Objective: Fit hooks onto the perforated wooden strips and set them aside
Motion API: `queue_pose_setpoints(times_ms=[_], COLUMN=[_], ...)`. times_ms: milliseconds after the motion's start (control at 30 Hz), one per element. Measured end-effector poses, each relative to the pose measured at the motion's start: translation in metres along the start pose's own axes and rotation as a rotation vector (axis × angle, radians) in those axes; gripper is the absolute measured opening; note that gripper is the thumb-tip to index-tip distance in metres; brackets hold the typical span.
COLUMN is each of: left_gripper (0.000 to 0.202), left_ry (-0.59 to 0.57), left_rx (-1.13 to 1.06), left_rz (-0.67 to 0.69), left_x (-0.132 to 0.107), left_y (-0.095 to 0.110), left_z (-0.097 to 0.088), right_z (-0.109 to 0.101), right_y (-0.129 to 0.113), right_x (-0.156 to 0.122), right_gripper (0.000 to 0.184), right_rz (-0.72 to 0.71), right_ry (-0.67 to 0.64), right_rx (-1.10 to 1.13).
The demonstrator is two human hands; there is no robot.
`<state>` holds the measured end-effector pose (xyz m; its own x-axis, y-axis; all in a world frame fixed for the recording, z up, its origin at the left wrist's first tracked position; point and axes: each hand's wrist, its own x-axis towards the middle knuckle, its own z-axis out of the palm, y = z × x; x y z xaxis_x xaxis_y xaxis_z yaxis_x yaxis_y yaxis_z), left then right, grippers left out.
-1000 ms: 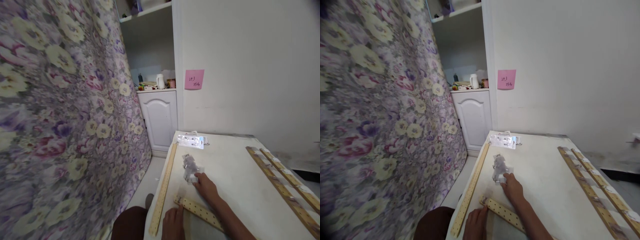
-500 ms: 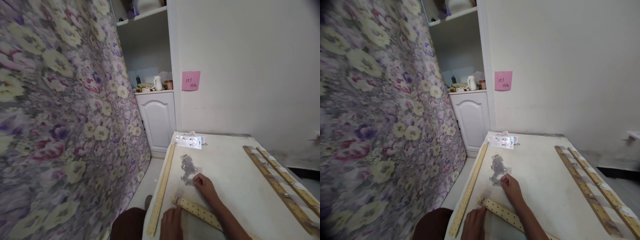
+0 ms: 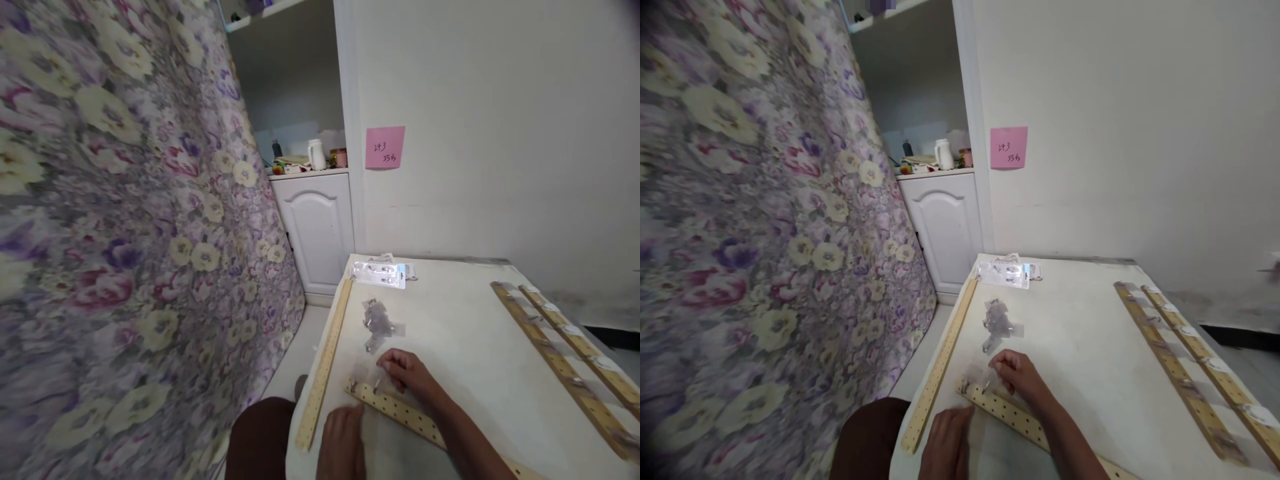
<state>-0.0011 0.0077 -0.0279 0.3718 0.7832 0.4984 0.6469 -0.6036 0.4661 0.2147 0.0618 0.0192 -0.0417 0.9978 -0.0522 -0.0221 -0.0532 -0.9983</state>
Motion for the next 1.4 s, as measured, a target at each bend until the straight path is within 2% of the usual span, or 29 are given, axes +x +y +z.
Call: queue_pose_setpoints(times_ms=[100,333,500,633,800,967,1233,1400], left_gripper=[0.044,0.049,0.053,0.056,0.058,0.059,0.053,0.051], left_ry=[-0.01,-0.158,-0.184,-0.232,-0.276,-0.276,-0.213,-0.213], left_rx=[-0.002,0.082,0.145,0.152,0.15,0.177,0.227,0.258], left_rz=[0.018,-0.028,-0.049,-0.079,-0.171,-0.2,-0.159,-0.14], left_x=[0.001,0.008,0.009,0.01,0.009,0.009,0.008,0.01], left_y=[0.005,0.022,0.027,0.031,0.039,0.047,0.05,0.051], left_z=[-0.006,-0.023,-0.023,-0.022,-0.02,-0.018,-0.013,-0.013], right_z=[0.007,0.007,0.005,0.002,-0.001,-0.003,-0.004,-0.003], right_y=[-0.001,0.004,0.007,0.009,0.009,0.005,0.008,0.008], right_x=[-0.003,-0.001,-0.003,-0.002,-0.002,-0.003,-0.002,-0.002], right_gripper=[0.025,0.017,0.019,0.022,0.025,0.026,0.023,0.022], right_rz=[0.033,-0.007,0.009,-0.029,-0.055,-0.057,-0.048,-0.044], right_ry=[-0.104,-0.123,-0.141,-0.105,-0.104,-0.109,-0.1,-0.083], right_rx=[-0.018,-0.233,-0.26,-0.308,-0.387,-0.42,-0.425,-0.42])
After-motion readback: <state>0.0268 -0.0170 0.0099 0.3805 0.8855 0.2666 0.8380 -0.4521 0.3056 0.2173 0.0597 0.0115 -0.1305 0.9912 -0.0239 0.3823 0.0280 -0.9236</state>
